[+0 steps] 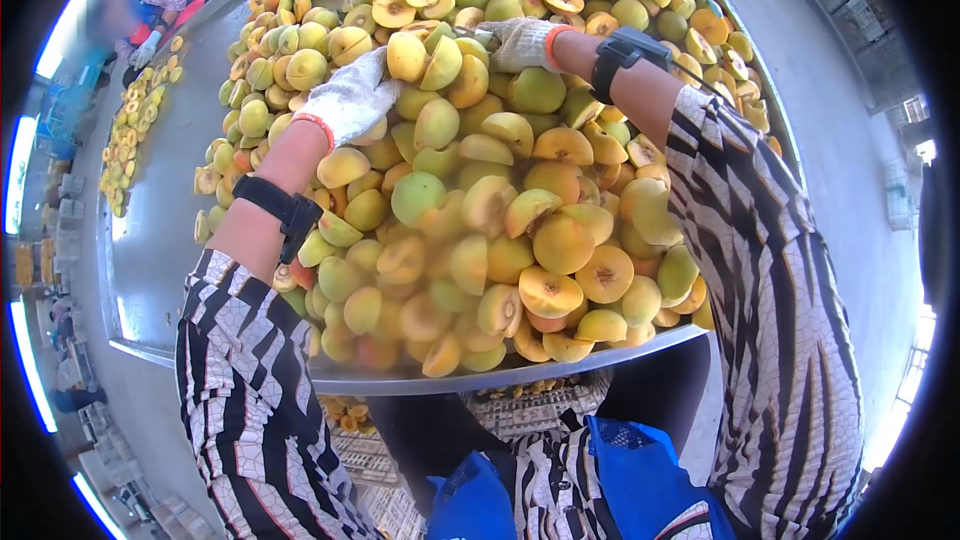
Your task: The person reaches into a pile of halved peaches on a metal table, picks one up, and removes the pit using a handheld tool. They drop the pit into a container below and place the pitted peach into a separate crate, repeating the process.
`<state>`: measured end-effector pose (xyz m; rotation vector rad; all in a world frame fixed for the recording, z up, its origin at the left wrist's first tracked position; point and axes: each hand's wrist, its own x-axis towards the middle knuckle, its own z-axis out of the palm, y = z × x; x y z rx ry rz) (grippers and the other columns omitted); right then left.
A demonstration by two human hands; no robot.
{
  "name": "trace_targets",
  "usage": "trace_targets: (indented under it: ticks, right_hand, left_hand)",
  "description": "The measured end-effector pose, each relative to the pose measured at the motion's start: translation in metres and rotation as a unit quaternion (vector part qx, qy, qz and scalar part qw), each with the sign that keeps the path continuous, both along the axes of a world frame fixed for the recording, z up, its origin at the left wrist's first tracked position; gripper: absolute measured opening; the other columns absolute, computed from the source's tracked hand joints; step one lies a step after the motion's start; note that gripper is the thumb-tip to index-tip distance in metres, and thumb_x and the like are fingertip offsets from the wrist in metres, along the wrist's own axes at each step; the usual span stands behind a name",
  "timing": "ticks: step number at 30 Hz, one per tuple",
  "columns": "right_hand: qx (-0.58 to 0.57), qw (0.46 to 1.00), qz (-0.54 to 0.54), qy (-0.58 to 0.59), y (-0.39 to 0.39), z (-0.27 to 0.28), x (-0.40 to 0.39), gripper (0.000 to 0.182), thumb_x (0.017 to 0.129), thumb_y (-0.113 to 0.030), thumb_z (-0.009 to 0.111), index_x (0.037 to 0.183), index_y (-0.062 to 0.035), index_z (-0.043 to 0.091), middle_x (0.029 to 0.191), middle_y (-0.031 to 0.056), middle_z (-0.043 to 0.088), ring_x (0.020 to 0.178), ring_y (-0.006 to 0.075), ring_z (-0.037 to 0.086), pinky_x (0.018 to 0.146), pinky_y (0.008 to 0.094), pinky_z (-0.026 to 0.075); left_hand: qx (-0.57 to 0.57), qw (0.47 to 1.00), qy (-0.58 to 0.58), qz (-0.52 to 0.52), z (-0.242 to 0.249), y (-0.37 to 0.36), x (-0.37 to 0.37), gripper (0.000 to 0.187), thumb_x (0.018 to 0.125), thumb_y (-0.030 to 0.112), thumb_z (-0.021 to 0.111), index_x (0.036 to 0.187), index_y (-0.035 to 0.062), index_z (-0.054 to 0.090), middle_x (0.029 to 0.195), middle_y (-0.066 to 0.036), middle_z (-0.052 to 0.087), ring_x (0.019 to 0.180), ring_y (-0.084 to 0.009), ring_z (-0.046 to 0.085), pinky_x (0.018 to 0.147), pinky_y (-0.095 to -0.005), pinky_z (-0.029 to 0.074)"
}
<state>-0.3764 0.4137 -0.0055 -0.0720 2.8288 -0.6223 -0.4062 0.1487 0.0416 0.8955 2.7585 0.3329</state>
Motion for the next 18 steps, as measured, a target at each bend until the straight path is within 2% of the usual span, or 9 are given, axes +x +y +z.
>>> trace_targets:
  ticks: [2,4,5,7,9,11,13,15,18]
  right_hand:
    - [0.009,1.000,0.010,0.019,-0.009,0.009,0.008,0.048,0.087,-0.029,0.057,0.132,-0.0120,0.055,0.116,0.0170,0.067,0.104,0.0364,0.064,0.086,0.0439,0.051]
    - [0.008,0.999,0.020,-0.042,-0.016,0.016,0.014,0.048,0.086,-0.028,0.058,0.132,-0.0129,0.057,0.116,0.0164,0.067,0.103,0.0362,0.064,0.087,0.0430,0.051]
    - [0.010,0.997,0.026,-0.069,-0.018,0.021,0.016,0.048,0.086,-0.028,0.059,0.131,-0.0133,0.057,0.116,0.0162,0.067,0.103,0.0362,0.064,0.087,0.0426,0.051]
    - [0.010,0.997,0.078,0.013,-0.026,0.024,0.031,0.045,0.085,-0.027,0.063,0.130,-0.0184,0.060,0.118,0.0142,0.067,0.105,0.0341,0.064,0.089,0.0412,0.051]
    - [0.051,0.989,0.129,0.051,-0.036,0.042,0.048,0.045,0.085,-0.026,0.064,0.130,-0.0214,0.060,0.119,0.0134,0.067,0.108,0.0332,0.064,0.090,0.0416,0.051]
    - [0.111,0.989,0.082,0.049,-0.063,0.068,0.082,0.044,0.087,-0.020,0.062,0.131,-0.0238,0.060,0.123,0.0066,0.067,0.114,0.0288,0.063,0.092,0.0417,0.051]
    - [0.195,0.977,0.073,0.053,-0.078,0.085,0.112,0.040,0.090,-0.015,0.059,0.129,-0.0231,0.062,0.123,0.0046,0.068,0.115,0.0255,0.064,0.091,0.0404,0.053]
    - [0.173,0.984,0.003,0.044,-0.082,0.078,0.125,0.033,0.092,-0.016,0.057,0.124,-0.0198,0.064,0.119,0.0085,0.068,0.109,0.0285,0.066,0.088,0.0426,0.054]
    - [0.109,0.985,-0.106,0.086,-0.077,0.062,0.139,0.030,0.091,-0.017,0.058,0.121,-0.0174,0.065,0.121,0.0088,0.067,0.110,0.0290,0.066,0.087,0.0443,0.054]
  left_hand:
    - [0.009,1.000,-0.008,-0.019,0.006,-0.012,0.012,0.047,0.095,0.035,0.051,0.135,0.0101,0.051,0.129,-0.020,0.060,0.122,-0.0368,0.055,0.102,-0.0436,0.045]
    - [0.047,0.998,-0.020,-0.028,0.016,-0.016,0.033,0.044,0.095,0.036,0.051,0.128,0.0065,0.055,0.121,-0.022,0.063,0.117,-0.0399,0.056,0.097,-0.0446,0.046]
    - [-0.019,0.999,-0.026,-0.019,0.023,-0.015,0.049,0.042,0.094,0.031,0.051,0.129,0.0070,0.055,0.122,-0.022,0.063,0.114,-0.0399,0.058,0.098,-0.0445,0.046]
    - [-0.125,0.988,0.028,-0.084,0.012,-0.014,0.068,0.041,0.092,0.028,0.050,0.128,0.0093,0.057,0.121,-0.019,0.064,0.118,-0.0396,0.056,0.101,-0.0516,0.042]
    - [-0.152,0.982,0.054,-0.099,-0.002,-0.022,0.080,0.041,0.089,0.025,0.050,0.127,0.0113,0.056,0.124,-0.017,0.063,0.125,-0.0391,0.050,0.105,-0.0582,0.033]
    - [-0.162,0.980,0.059,-0.100,-0.011,-0.029,0.090,0.041,0.087,0.021,0.049,0.127,0.0122,0.056,0.126,-0.016,0.061,0.132,-0.0384,0.043,0.109,-0.0634,0.023]
    - [-0.167,0.974,0.108,-0.109,-0.018,-0.035,0.101,0.042,0.085,0.017,0.048,0.127,0.0112,0.055,0.129,-0.017,0.060,0.133,-0.0386,0.042,0.111,-0.0623,0.020]
    - [-0.207,0.970,0.096,-0.086,-0.006,-0.039,0.119,0.039,0.085,0.014,0.047,0.121,0.0093,0.059,0.130,-0.018,0.059,0.130,-0.0404,0.045,0.112,-0.0629,0.018]
    - [-0.146,0.965,0.214,-0.043,-0.020,-0.047,0.125,0.041,0.086,0.016,0.047,0.125,0.0105,0.058,0.133,-0.016,0.057,0.131,-0.0380,0.045,0.114,-0.0647,0.014]
